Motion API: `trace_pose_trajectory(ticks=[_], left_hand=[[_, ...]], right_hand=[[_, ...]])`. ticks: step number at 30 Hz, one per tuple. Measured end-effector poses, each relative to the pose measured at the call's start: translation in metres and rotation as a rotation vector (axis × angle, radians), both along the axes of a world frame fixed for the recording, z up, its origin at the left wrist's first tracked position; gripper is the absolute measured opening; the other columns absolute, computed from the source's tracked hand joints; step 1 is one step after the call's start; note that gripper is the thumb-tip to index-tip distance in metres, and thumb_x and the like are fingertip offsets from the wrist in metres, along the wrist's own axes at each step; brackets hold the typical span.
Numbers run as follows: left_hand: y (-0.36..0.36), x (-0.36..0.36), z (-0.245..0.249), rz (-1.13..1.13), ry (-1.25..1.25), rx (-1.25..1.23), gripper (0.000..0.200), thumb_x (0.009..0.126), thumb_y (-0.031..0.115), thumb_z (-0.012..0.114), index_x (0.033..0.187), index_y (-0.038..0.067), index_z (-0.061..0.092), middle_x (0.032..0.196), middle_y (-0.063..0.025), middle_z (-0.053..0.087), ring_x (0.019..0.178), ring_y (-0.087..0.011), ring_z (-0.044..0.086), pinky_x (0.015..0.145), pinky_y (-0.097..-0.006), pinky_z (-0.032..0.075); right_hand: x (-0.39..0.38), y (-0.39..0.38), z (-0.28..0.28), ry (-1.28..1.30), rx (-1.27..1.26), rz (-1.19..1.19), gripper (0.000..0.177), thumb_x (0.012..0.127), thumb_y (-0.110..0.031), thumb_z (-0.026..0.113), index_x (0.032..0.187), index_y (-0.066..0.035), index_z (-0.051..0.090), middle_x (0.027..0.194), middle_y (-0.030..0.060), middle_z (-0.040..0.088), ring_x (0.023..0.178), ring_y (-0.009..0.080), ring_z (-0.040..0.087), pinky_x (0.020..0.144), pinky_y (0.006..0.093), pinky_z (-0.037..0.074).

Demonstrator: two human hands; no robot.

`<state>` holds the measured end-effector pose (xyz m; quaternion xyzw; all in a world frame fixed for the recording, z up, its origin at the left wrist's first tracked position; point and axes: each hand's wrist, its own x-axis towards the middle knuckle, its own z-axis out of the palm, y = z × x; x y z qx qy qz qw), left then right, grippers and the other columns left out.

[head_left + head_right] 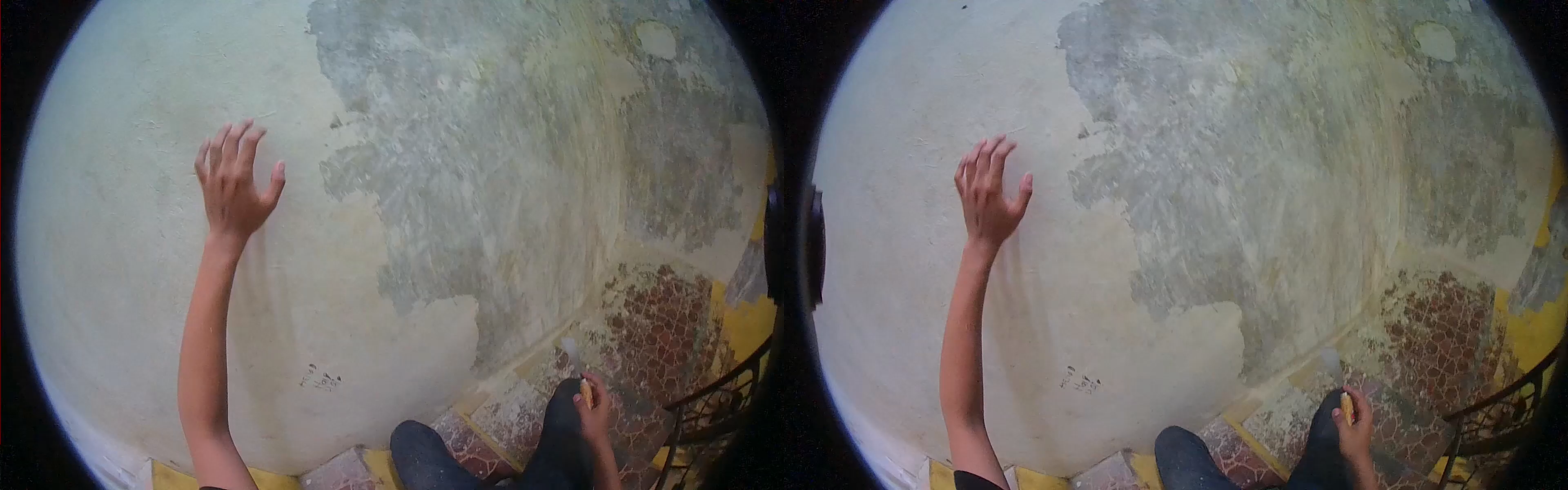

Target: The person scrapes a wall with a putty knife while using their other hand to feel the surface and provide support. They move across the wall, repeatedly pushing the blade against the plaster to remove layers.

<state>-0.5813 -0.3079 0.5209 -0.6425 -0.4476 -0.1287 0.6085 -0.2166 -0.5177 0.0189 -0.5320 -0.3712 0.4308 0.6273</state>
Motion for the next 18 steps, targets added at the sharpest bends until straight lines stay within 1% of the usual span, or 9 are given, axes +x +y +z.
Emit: trace_pose_trajectory(ticks=[1, 5, 6, 10, 12, 13, 14, 16, 18], left_hand=[[0.009, 0.001, 0.017, -0.111, 0.065, 0.074, 0.062, 0.082, 0.043, 0.064, 0.137, 0.019, 0.048, 0.151, -0.0053, 0.04, 0.141, -0.0276, 0.032, 0.117, -0.0477, 0.016], [0.035, 0.008, 0.018, -0.083, 0.118, 0.147, 0.064, 0.084, 0.049, 0.062, 0.14, 0.023, 0.045, 0.154, -0.0033, 0.035, 0.144, -0.0245, 0.028, 0.118, -0.0476, 0.016], [0.035, 0.007, 0.016, -0.079, 0.104, 0.147, 0.065, 0.084, 0.051, 0.062, 0.142, 0.025, 0.044, 0.155, -0.0021, 0.034, 0.144, -0.0237, 0.027, 0.118, -0.0474, 0.015], [0.039, -0.002, 0.017, -0.095, 0.09, 0.158, 0.067, 0.084, 0.054, 0.061, 0.142, 0.027, 0.044, 0.156, 0.0006, 0.033, 0.145, -0.023, 0.028, 0.118, -0.0483, 0.017], [0.039, -0.002, 0.016, -0.074, 0.099, 0.181, 0.066, 0.084, 0.055, 0.061, 0.143, 0.028, 0.044, 0.156, 0.0023, 0.033, 0.144, -0.0227, 0.029, 0.118, -0.0477, 0.019], [0.04, 0.001, 0.016, -0.101, 0.088, 0.177, 0.066, 0.084, 0.055, 0.061, 0.143, 0.028, 0.044, 0.156, 0.0023, 0.033, 0.144, -0.0227, 0.029, 0.118, -0.0477, 0.019], [0.041, 0.0, 0.015, -0.074, 0.081, 0.182, 0.066, 0.084, 0.055, 0.061, 0.143, 0.029, 0.044, 0.156, 0.0032, 0.033, 0.144, -0.0221, 0.029, 0.119, -0.047, 0.019], [0.042, -0.003, 0.015, -0.025, 0.078, 0.206, 0.066, 0.083, 0.056, 0.061, 0.142, 0.031, 0.044, 0.155, 0.0055, 0.034, 0.144, -0.0207, 0.029, 0.12, -0.0454, 0.019], [0.042, -0.002, 0.016, -0.024, 0.081, 0.208, 0.066, 0.083, 0.055, 0.062, 0.142, 0.031, 0.044, 0.155, 0.0058, 0.034, 0.144, -0.0207, 0.03, 0.12, -0.0452, 0.02]], right_hand=[[0.0, 0.006, 0.009, -0.067, 0.005, 0.029, 0.038, 0.094, -0.017, 0.062, 0.128, -0.002, 0.054, 0.119, 0.007, 0.056, 0.104, 0.0165, 0.054, 0.09, 0.0302, 0.043], [-0.005, 0.037, -0.009, -0.108, -0.03, 0.083, 0.04, 0.093, -0.018, 0.063, 0.13, -0.004, 0.053, 0.119, 0.0083, 0.056, 0.103, 0.0183, 0.055, 0.091, 0.032, 0.044], [-0.016, 0.043, 0.004, -0.122, -0.009, 0.012, 0.04, 0.092, -0.019, 0.063, 0.129, -0.004, 0.054, 0.116, 0.0084, 0.058, 0.102, 0.0187, 0.055, 0.091, 0.0331, 0.045], [-0.039, 0.066, 0.014, -0.113, 0.04, 0.133, 0.039, 0.093, -0.016, 0.062, 0.128, -0.002, 0.055, 0.116, 0.01, 0.06, 0.104, 0.0178, 0.056, 0.092, 0.0318, 0.044], [-0.048, 0.102, 0.034, -0.17, 0.134, 0.254, 0.035, 0.093, -0.013, 0.062, 0.126, -0.001, 0.057, 0.116, 0.0105, 0.062, 0.105, 0.0171, 0.057, 0.093, 0.0303, 0.044], [-0.055, 0.122, 0.058, -0.134, 0.187, 0.3, 0.032, 0.093, -0.011, 0.061, 0.124, -0.002, 0.06, 0.112, 0.0085, 0.064, 0.101, 0.0157, 0.059, 0.09, 0.0286, 0.045], [-0.061, 0.138, 0.089, -0.221, 0.238, 0.331, 0.033, 0.093, -0.011, 0.061, 0.126, -0.006, 0.06, 0.113, 0.0085, 0.066, 0.098, 0.0132, 0.06, 0.087, 0.0271, 0.047], [-0.083, 0.174, 0.124, -0.249, 0.476, 0.314, 0.033, 0.093, -0.011, 0.062, 0.125, -0.008, 0.061, 0.107, 0.0097, 0.067, 0.091, 0.0156, 0.062, 0.081, 0.0272, 0.048], [-0.1, 0.194, 0.146, -0.401, 0.666, 0.251, 0.037, 0.091, -0.012, 0.065, 0.127, -0.01, 0.06, 0.099, 0.0122, 0.066, 0.084, 0.0244, 0.063, 0.075, 0.0317, 0.05]])
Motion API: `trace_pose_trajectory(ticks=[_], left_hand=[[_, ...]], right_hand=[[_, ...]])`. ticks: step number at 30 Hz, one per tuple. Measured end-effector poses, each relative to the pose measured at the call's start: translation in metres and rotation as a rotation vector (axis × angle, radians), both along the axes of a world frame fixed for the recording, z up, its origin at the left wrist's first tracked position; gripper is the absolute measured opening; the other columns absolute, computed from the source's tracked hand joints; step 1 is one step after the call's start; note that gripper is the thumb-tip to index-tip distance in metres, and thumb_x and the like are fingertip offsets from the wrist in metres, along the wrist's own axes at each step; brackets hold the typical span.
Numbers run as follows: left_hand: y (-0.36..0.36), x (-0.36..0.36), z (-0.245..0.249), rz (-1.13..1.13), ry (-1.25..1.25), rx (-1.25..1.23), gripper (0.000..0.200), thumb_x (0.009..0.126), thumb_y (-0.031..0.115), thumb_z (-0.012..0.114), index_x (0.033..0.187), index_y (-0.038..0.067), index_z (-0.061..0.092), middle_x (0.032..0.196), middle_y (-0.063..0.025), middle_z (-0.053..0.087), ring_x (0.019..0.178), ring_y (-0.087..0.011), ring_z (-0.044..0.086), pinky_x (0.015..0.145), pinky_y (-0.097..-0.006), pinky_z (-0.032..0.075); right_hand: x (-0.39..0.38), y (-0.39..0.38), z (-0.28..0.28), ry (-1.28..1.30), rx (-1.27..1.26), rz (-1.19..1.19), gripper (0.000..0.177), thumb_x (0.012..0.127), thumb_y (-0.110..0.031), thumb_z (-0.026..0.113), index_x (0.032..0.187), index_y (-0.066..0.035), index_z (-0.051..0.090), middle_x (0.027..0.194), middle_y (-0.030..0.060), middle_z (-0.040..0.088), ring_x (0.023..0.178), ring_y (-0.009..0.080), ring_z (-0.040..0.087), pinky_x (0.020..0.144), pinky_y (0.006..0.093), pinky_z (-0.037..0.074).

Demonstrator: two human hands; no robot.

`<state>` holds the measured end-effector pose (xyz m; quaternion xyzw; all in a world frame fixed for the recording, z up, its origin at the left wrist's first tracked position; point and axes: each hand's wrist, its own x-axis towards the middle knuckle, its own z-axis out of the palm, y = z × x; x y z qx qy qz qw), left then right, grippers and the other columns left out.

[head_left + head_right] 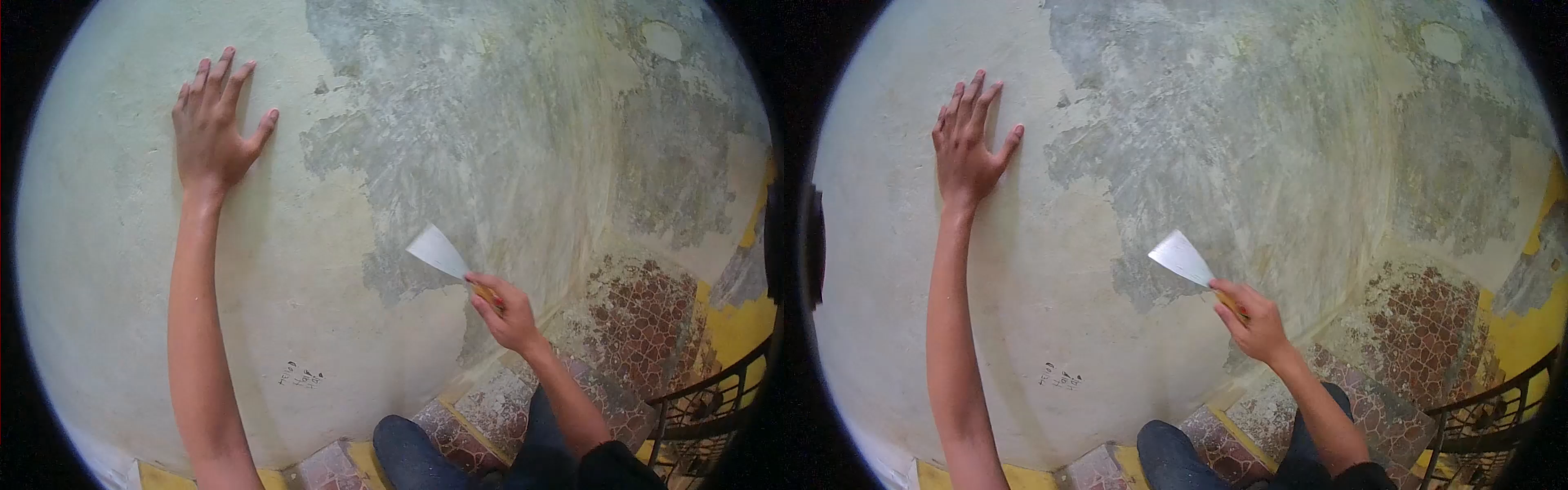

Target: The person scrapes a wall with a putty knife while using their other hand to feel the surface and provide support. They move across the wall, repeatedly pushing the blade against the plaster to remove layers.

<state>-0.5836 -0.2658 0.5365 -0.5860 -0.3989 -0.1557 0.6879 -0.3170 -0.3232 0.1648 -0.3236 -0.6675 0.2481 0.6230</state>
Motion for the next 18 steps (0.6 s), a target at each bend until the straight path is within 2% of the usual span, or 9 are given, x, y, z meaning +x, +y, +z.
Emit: trace_pose_trajectory(ticks=[1, 3, 4, 6, 10, 13, 15, 16, 18], left_hand=[[0.0, 0.001, 0.0, 0.013, 0.005, 0.005, 0.065, 0.083, 0.054, 0.063, 0.142, 0.031, 0.044, 0.155, 0.0062, 0.034, 0.144, -0.0207, 0.03, 0.119, -0.045, 0.02], [-0.007, 0.005, -0.002, 0.007, 0.004, -0.024, 0.065, 0.083, 0.052, 0.063, 0.142, 0.031, 0.044, 0.155, 0.0061, 0.034, 0.144, -0.0207, 0.03, 0.119, -0.0449, 0.02], [-0.009, 0.007, -0.002, 0.018, -0.006, -0.032, 0.065, 0.083, 0.051, 0.064, 0.141, 0.03, 0.045, 0.155, 0.006, 0.034, 0.144, -0.0208, 0.03, 0.119, -0.0449, 0.021], [-0.006, 0.005, -0.003, 0.007, 0.0, -0.029, 0.064, 0.083, 0.05, 0.064, 0.141, 0.03, 0.045, 0.155, 0.0058, 0.034, 0.144, -0.021, 0.03, 0.119, -0.0451, 0.021], [-0.005, 0.004, -0.001, -0.024, 0.031, 0.003, 0.064, 0.081, 0.05, 0.066, 0.138, 0.03, 0.047, 0.152, 0.0038, 0.038, 0.141, -0.0209, 0.034, 0.117, -0.0447, 0.024], [0.002, -0.001, 0.002, -0.009, 0.038, 0.03, 0.064, 0.081, 0.051, 0.066, 0.138, 0.03, 0.047, 0.152, 0.0042, 0.039, 0.141, -0.0202, 0.034, 0.117, -0.0448, 0.024], [0.002, -0.001, 0.001, 0.007, 0.028, 0.023, 0.066, 0.081, 0.054, 0.065, 0.14, 0.031, 0.045, 0.154, 0.0051, 0.036, 0.143, -0.0201, 0.032, 0.118, -0.0454, 0.023], [0.001, -0.001, 0.001, 0.022, 0.019, 0.018, 0.068, 0.082, 0.056, 0.064, 0.142, 0.033, 0.044, 0.155, 0.006, 0.034, 0.144, -0.02, 0.03, 0.119, -0.046, 0.022], [0.001, -0.001, 0.001, 0.025, 0.015, 0.021, 0.068, 0.081, 0.056, 0.064, 0.142, 0.033, 0.044, 0.155, 0.0059, 0.034, 0.144, -0.02, 0.03, 0.119, -0.046, 0.022]], right_hand=[[-0.003, 0.006, 0.006, 0.005, -0.008, -0.01, 0.037, 0.091, -0.012, 0.065, 0.127, -0.01, 0.06, 0.099, 0.0122, 0.066, 0.084, 0.0244, 0.063, 0.075, 0.0317, 0.05], [-0.002, 0.014, 0.01, -0.389, 0.23, -0.19, 0.042, 0.089, -0.014, 0.068, 0.129, -0.011, 0.057, 0.094, 0.0128, 0.065, 0.08, 0.0311, 0.062, 0.071, 0.0363, 0.05], [-0.001, 0.026, 0.013, -0.388, 0.226, -0.197, 0.042, 0.089, -0.014, 0.068, 0.129, -0.011, 0.057, 0.094, 0.0128, 0.065, 0.08, 0.0311, 0.062, 0.071, 0.0363, 0.05], [0.002, 0.054, 0.02, -0.109, 0.168, -0.104, 0.043, 0.087, -0.016, 0.07, 0.128, -0.013, 0.055, 0.092, 0.0122, 0.066, 0.078, 0.031, 0.063, 0.069, 0.0372, 0.051], [0.013, 0.083, 0.063, -0.109, 0.121, -0.031, 0.034, 0.085, -0.017, 0.073, 0.117, -0.012, 0.061, 0.09, 0.01, 0.067, 0.076, 0.0305, 0.064, 0.068, 0.036, 0.051], [0.012, 0.093, 0.075, -0.04, 0.245, 0.035, 0.027, 0.083, -0.02, 0.076, 0.106, -0.011, 0.066, 0.089, 0.0076, 0.068, 0.073, 0.0296, 0.064, 0.066, 0.0354, 0.052], [0.01, 0.087, 0.077, -0.124, 0.226, -0.13, 0.024, 0.08, -0.022, 0.078, 0.1, -0.012, 0.07, 0.089, 0.0049, 0.068, 0.074, 0.0262, 0.064, 0.066, 0.0339, 0.051], [0.011, 0.088, 0.077, -0.127, 0.23, -0.13, 0.024, 0.08, -0.022, 0.078, 0.1, -0.012, 0.07, 0.089, 0.0049, 0.068, 0.074, 0.0262, 0.064, 0.066, 0.0339, 0.051], [0.014, 0.094, 0.077, -0.261, 0.431, -0.335, 0.023, 0.079, -0.021, 0.078, 0.1, -0.015, 0.071, 0.091, 0.0019, 0.068, 0.079, 0.0224, 0.061, 0.07, 0.034, 0.05]])
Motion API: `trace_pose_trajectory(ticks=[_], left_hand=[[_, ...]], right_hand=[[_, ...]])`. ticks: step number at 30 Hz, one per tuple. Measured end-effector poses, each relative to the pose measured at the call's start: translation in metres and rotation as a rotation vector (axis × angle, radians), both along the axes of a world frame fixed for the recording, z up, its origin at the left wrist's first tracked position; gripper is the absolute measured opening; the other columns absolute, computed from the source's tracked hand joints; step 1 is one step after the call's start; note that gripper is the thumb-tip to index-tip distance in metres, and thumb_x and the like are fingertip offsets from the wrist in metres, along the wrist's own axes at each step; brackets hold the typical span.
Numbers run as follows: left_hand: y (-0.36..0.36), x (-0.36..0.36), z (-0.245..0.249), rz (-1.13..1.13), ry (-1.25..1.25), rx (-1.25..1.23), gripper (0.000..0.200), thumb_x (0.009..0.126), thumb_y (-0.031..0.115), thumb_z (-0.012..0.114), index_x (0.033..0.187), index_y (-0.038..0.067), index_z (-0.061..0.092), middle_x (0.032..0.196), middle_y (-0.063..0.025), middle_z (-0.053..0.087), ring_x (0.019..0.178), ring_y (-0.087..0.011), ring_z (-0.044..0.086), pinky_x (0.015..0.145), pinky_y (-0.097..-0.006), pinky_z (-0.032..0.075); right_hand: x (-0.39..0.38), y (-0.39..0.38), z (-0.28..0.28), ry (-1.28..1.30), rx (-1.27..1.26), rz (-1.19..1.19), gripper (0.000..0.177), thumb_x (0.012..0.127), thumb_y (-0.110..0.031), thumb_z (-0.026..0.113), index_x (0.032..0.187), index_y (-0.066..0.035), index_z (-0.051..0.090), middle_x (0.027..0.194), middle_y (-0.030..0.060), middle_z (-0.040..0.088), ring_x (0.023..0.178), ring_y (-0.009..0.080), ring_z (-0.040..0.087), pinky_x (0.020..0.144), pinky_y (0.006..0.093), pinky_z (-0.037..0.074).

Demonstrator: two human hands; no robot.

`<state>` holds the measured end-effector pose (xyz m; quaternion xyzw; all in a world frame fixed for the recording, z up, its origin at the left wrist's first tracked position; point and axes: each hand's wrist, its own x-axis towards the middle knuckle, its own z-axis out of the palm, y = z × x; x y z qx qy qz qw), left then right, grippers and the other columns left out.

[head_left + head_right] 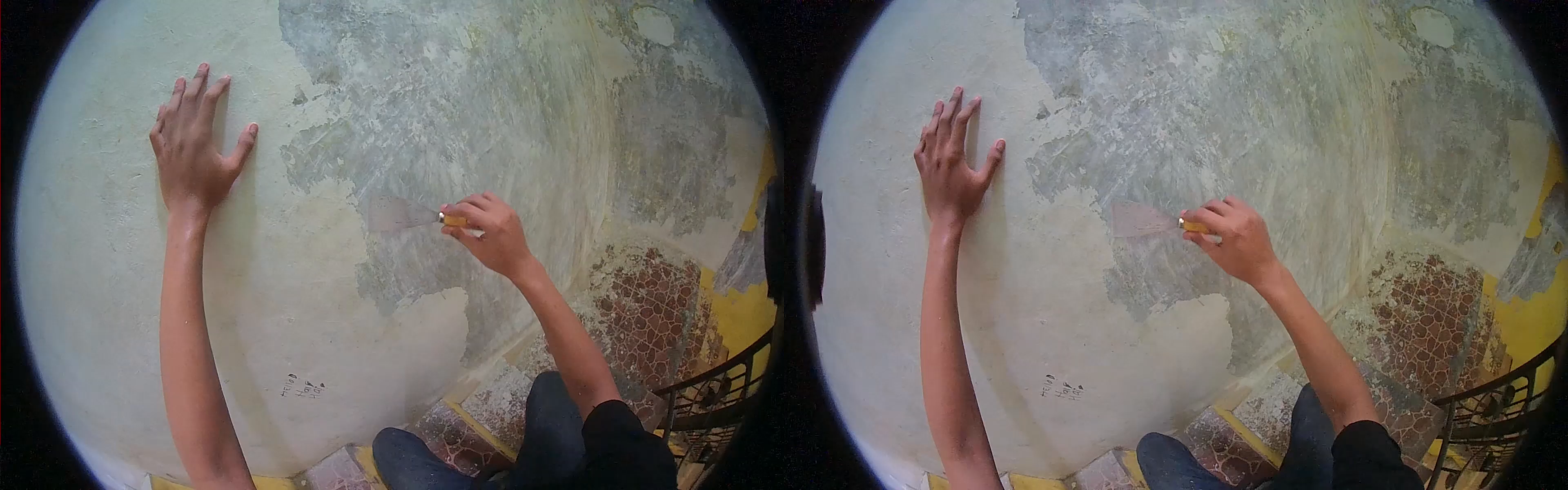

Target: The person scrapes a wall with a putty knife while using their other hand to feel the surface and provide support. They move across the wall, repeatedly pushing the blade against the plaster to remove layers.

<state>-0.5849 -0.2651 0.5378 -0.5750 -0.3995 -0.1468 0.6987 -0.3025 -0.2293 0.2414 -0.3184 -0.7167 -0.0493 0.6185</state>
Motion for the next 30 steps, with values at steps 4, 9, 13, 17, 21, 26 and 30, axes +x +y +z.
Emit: trace_pose_trajectory(ticks=[4, 9, 13, 17, 21, 26, 30], left_hand=[[-0.004, 0.005, -0.001, 0.032, -0.017, -0.013, 0.067, 0.081, 0.055, 0.064, 0.142, 0.033, 0.044, 0.155, 0.006, 0.034, 0.144, -0.0199, 0.03, 0.119, -0.0455, 0.022], [-0.004, 0.007, -0.001, 0.036, -0.019, -0.006, 0.068, 0.081, 0.055, 0.064, 0.142, 0.032, 0.045, 0.155, 0.006, 0.034, 0.143, -0.0198, 0.03, 0.119, -0.0449, 0.022], [-0.001, 0.003, -0.001, 0.051, -0.009, 0.007, 0.068, 0.081, 0.056, 0.064, 0.142, 0.032, 0.044, 0.155, 0.0054, 0.034, 0.143, -0.0199, 0.031, 0.119, -0.0447, 0.022], [-0.001, 0.002, -0.002, 0.037, -0.014, 0.0, 0.068, 0.082, 0.057, 0.063, 0.142, 0.032, 0.044, 0.155, 0.005, 0.035, 0.143, -0.0203, 0.031, 0.119, -0.0447, 0.022], [0.002, 0.0, -0.001, 0.035, 0.002, 0.016, 0.067, 0.083, 0.057, 0.062, 0.142, 0.032, 0.045, 0.155, 0.005, 0.035, 0.143, -0.0207, 0.032, 0.118, -0.0455, 0.023], [0.002, -0.002, -0.001, 0.005, 0.017, 0.014, 0.066, 0.083, 0.057, 0.062, 0.142, 0.032, 0.045, 0.154, 0.0056, 0.036, 0.142, -0.0206, 0.033, 0.118, -0.046, 0.025], [0.005, -0.004, 0.0, -0.011, 0.03, 0.032, 0.065, 0.082, 0.056, 0.064, 0.14, 0.032, 0.047, 0.153, 0.0059, 0.038, 0.141, -0.0194, 0.034, 0.117, -0.0449, 0.026]], right_hand=[[0.016, 0.013, 0.014, -0.058, 0.13, -0.165, 0.022, 0.079, -0.02, 0.076, 0.1, -0.016, 0.071, 0.093, -0.0005, 0.068, 0.084, 0.0208, 0.058, 0.075, 0.0351, 0.048], [0.025, 0.021, 0.036, -0.037, 0.247, -0.148, 0.021, 0.078, -0.019, 0.076, 0.099, -0.017, 0.072, 0.094, -0.0022, 0.067, 0.084, 0.0204, 0.056, 0.076, 0.0348, 0.047], [0.021, 0.022, 0.058, -0.118, 0.275, -0.082, 0.02, 0.078, -0.018, 0.076, 0.097, -0.018, 0.072, 0.093, -0.0027, 0.067, 0.085, 0.0203, 0.056, 0.076, 0.035, 0.047], [0.032, 0.015, 0.072, -0.236, 0.33, -0.15, 0.024, 0.075, -0.015, 0.078, 0.098, -0.016, 0.072, 0.092, -0.0025, 0.068, 0.082, 0.0203, 0.057, 0.075, 0.0341, 0.049], [0.018, 0.015, 0.07, -0.266, 0.343, -0.127, 0.018, 0.078, -0.02, 0.076, 0.095, -0.018, 0.071, 0.092, -0.0044, 0.066, 0.087, 0.0192, 0.057, 0.077, 0.0347, 0.047], [0.026, 0.015, 0.075, -0.272, 0.338, -0.178, 0.016, 0.08, -0.021, 0.075, 0.095, -0.018, 0.072, 0.092, -0.005, 0.066, 0.088, 0.0186, 0.057, 0.078, 0.0345, 0.048], [0.024, 0.006, 0.077, -0.301, 0.338, -0.252, 0.016, 0.08, -0.023, 0.075, 0.096, -0.019, 0.071, 0.092, -0.0052, 0.066, 0.088, 0.0178, 0.057, 0.078, 0.0336, 0.048]])
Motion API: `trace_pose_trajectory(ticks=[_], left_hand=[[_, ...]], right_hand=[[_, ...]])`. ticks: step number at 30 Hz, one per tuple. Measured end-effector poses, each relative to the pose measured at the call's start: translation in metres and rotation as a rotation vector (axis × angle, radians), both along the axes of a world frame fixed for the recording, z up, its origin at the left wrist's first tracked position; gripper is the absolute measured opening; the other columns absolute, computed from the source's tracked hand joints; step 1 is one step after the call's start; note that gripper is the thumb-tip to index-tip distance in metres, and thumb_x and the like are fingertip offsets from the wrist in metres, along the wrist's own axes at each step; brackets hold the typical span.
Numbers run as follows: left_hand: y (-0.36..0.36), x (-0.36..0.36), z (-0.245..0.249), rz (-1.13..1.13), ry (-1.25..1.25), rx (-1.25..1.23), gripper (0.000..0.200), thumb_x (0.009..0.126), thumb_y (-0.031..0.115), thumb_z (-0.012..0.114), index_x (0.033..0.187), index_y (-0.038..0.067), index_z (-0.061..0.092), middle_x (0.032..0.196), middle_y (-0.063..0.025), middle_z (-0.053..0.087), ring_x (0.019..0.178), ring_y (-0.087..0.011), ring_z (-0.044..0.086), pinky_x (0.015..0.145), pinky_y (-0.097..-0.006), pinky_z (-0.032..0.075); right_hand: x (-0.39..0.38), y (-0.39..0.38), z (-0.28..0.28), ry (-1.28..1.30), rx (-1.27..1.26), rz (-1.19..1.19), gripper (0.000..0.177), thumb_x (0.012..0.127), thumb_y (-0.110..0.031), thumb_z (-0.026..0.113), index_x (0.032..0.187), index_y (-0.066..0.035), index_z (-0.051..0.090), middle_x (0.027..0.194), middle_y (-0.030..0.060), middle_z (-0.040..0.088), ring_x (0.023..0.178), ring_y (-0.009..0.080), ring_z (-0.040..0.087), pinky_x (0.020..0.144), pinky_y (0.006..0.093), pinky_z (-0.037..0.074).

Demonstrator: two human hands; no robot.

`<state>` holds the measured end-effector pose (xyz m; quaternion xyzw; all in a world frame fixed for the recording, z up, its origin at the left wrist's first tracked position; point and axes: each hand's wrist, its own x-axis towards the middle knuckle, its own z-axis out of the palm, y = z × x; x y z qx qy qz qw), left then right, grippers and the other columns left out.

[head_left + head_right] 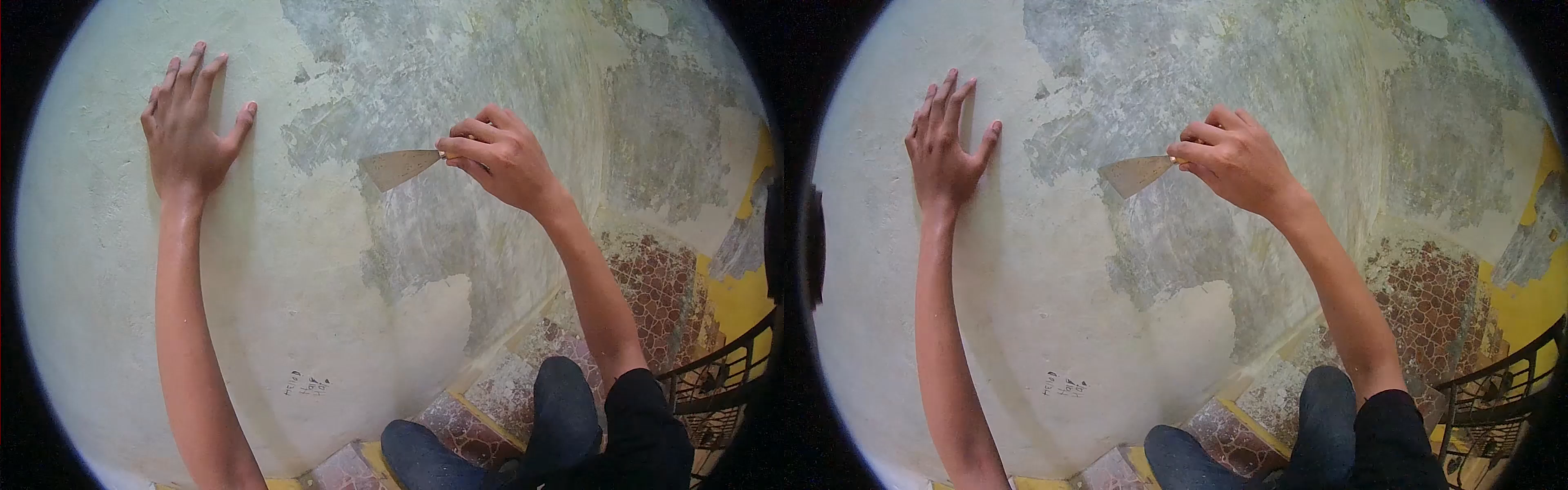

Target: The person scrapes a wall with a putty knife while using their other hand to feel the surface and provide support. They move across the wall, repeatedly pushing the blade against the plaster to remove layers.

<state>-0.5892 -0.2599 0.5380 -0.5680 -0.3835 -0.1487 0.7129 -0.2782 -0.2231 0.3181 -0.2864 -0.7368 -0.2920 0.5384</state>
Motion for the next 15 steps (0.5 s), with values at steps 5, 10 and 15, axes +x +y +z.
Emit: trace_pose_trajectory(ticks=[5, 10, 15], left_hand=[[0.001, -0.003, 0.0, 0.018, -0.001, 0.009, 0.064, 0.085, 0.055, 0.062, 0.142, 0.033, 0.044, 0.154, 0.0066, 0.036, 0.142, -0.0197, 0.034, 0.117, -0.0445, 0.026], [-0.003, 0.001, 0.0, 0.012, -0.006, -0.004, 0.064, 0.084, 0.055, 0.063, 0.142, 0.034, 0.044, 0.154, 0.0076, 0.035, 0.142, -0.0193, 0.033, 0.118, -0.0444, 0.025], [-0.005, 0.003, -0.002, 0.021, -0.02, -0.016, 0.065, 0.084, 0.053, 0.064, 0.142, 0.034, 0.044, 0.155, 0.0079, 0.034, 0.143, -0.0191, 0.032, 0.118, -0.0439, 0.025]], right_hand=[[-0.002, -0.004, 0.001, -0.03, 0.002, -0.001, 0.017, 0.08, -0.023, 0.075, 0.095, -0.019, 0.071, 0.092, -0.0052, 0.066, 0.088, 0.0174, 0.057, 0.078, 0.0327, 0.048], [0.0, 0.005, 0.0, -0.03, 0.043, 0.018, 0.015, 0.08, -0.022, 0.074, 0.094, -0.02, 0.07, 0.093, -0.0052, 0.065, 0.088, 0.0177, 0.057, 0.078, 0.0326, 0.048], [-0.033, 0.0, 0.001, -0.172, 0.037, 0.125, 0.022, 0.076, -0.016, 0.076, 0.097, -0.018, 0.071, 0.095, -0.0044, 0.066, 0.088, 0.0184, 0.057, 0.075, 0.0342, 0.047]])
